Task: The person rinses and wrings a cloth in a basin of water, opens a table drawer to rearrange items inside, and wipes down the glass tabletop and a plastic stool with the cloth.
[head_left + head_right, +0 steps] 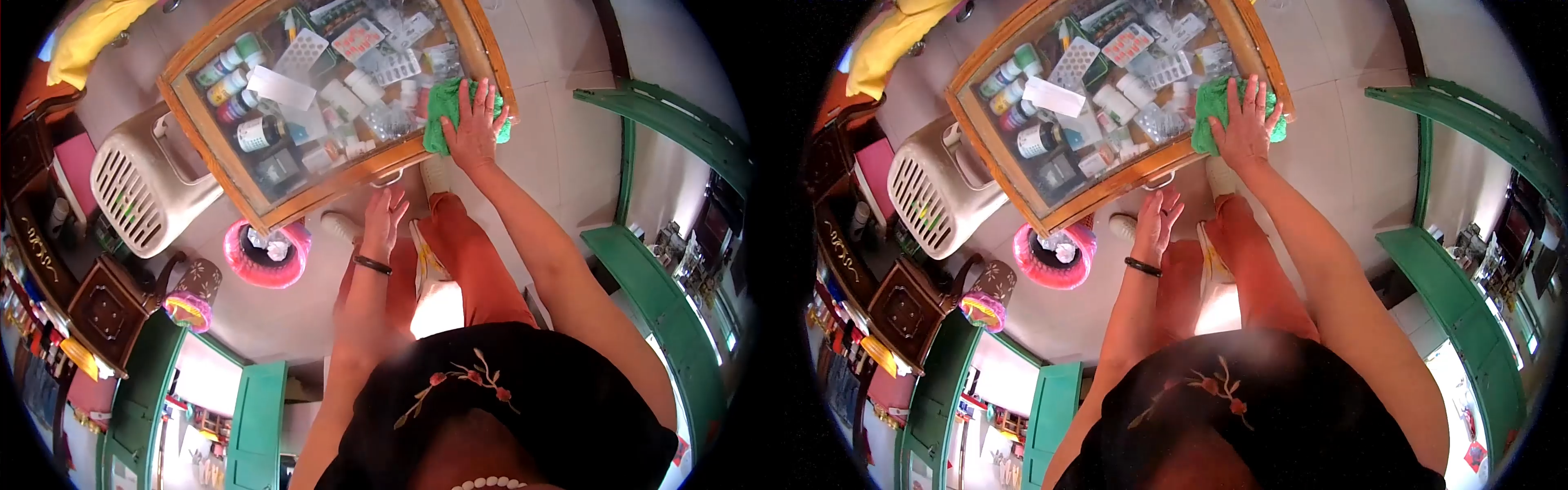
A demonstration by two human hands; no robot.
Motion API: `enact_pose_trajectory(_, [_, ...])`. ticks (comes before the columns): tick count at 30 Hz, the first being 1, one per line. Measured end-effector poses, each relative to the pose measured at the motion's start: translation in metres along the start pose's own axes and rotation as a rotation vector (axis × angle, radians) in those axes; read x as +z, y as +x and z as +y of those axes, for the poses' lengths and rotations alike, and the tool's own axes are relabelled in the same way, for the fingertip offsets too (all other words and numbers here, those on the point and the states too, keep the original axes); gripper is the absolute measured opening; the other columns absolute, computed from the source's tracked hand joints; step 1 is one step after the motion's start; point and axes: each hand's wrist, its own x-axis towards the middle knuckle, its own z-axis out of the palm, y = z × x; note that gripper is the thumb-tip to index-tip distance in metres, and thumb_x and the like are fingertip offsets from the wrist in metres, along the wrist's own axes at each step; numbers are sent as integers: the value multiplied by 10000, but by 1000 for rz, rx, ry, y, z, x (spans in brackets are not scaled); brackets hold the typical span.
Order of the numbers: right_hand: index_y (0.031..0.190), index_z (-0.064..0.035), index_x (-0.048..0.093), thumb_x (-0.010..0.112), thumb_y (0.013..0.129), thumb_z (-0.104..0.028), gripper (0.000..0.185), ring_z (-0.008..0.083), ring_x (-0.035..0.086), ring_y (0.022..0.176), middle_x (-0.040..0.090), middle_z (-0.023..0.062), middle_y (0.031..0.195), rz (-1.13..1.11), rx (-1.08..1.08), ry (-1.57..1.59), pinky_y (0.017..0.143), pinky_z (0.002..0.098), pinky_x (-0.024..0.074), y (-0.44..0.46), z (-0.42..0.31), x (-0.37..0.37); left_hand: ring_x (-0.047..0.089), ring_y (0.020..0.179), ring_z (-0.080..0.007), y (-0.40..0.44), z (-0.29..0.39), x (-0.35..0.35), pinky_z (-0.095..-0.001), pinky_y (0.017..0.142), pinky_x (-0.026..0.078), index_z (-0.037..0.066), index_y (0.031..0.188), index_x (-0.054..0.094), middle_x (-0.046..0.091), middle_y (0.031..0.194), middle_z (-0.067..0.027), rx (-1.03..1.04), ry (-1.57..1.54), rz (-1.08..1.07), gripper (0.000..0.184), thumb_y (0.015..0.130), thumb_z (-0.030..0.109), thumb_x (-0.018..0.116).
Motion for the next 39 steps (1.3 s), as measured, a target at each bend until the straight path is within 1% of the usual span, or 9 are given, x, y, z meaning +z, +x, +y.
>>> enact_pose_trajectory(3, [1506, -116, 206, 483, 909, -462, 744, 368, 100, 1444, 84, 164, 1574, 54, -52, 52, 1099, 637, 30, -4, 3, 7, 597, 1063, -247, 11, -5, 1, -426, 949, 506, 23, 931, 582, 634, 1086, -105, 143, -77, -79, 146, 971, 149, 520])
enact_pose_trajectory(10, [1511, -112, 179, 536, 901, -392, 760, 374, 126, 1437, 99, 162, 1573, 147, -130, 95, 1092, 640, 58, -7, 6, 13, 597, 1054, -239, 17, 5, 1, -432, 911, 515, 27, 1095, 592, 624, 1128, -94, 200, -179, -162, 193, 956, 129, 505])
enact_pose_trajectory(14, [1502, -109, 211, 544, 905, -374, 733, 369, 158, 1429, 135, 167, 1566, 193, -180, 59, 1093, 631, 95, -8, 7, 14, 586, 1031, -218, 27, -2, 1, -421, 869, 532, 41, 952, 576, 615, 1040, -98, 307, -177, -222, 138, 970, 140, 482])
enact_pose_trajectory(21, [1491, -113, 238, 537, 922, -372, 693, 344, 179, 1430, 179, 142, 1561, 262, -330, 66, 1117, 596, 113, -30, 19, 23, 597, 984, -228, 34, -18, -6, -392, 895, 509, 51, 925, 576, 636, 1050, -132, 472, -199, -358, 199, 998, 198, 464])
enact_pose_trajectory(26, [1435, -77, 310, 521, 938, -333, 597, 305, 184, 1435, 200, 125, 1556, 257, -481, 94, 1149, 545, 113, -39, 32, 18, 611, 954, -242, 29, -47, -23, -421, 930, 510, 41, 904, 571, 635, 995, -120, 443, -197, -320, 207, 999, 191, 465])
enact_pose_trajectory(29, [1313, -56, 401, 595, 895, -223, 490, 316, 236, 1416, 239, 120, 1543, 269, -588, 177, 1154, 513, 156, -55, 34, 16, 604, 997, -255, 25, -51, -20, -445, 966, 495, 42, 899, 555, 626, 1020, -125, 453, -180, -329, 206, 1005, 189, 456])
enact_pose_trajectory(31, [1233, -56, 447, 644, 851, -154, 441, 325, 255, 1409, 256, 122, 1536, 210, -638, 216, 1149, 486, 200, -74, 34, 19, 618, 956, -249, 24, -56, -24, -408, 901, 531, 28, 933, 522, 625, 1033, -142, 452, -177, -357, 191, 1008, 186, 444])
enact_pose_trajectory(34, [1175, -60, 493, 668, 825, -163, 404, 323, 353, 1344, 364, 133, 1460, 224, -747, 222, 1098, 474, 282, -96, 33, 21, 633, 905, -232, 19, -55, -28, -373, 853, 554, 11, 972, 526, 635, 1010, -136, 424, -136, -341, 208, 1009, 201, 450])
enact_pose_trajectory(39, [1086, -72, 540, 703, 777, -184, 367, 294, 511, 1057, 530, 101, 1109, 173, -913, 181, 901, 435, 410, -94, 18, 29, 626, 848, -167, 15, -55, -38, -317, 780, 556, 15, 975, 591, 639, 926, -77, 447, 36, -302, 242, 990, 244, 513])
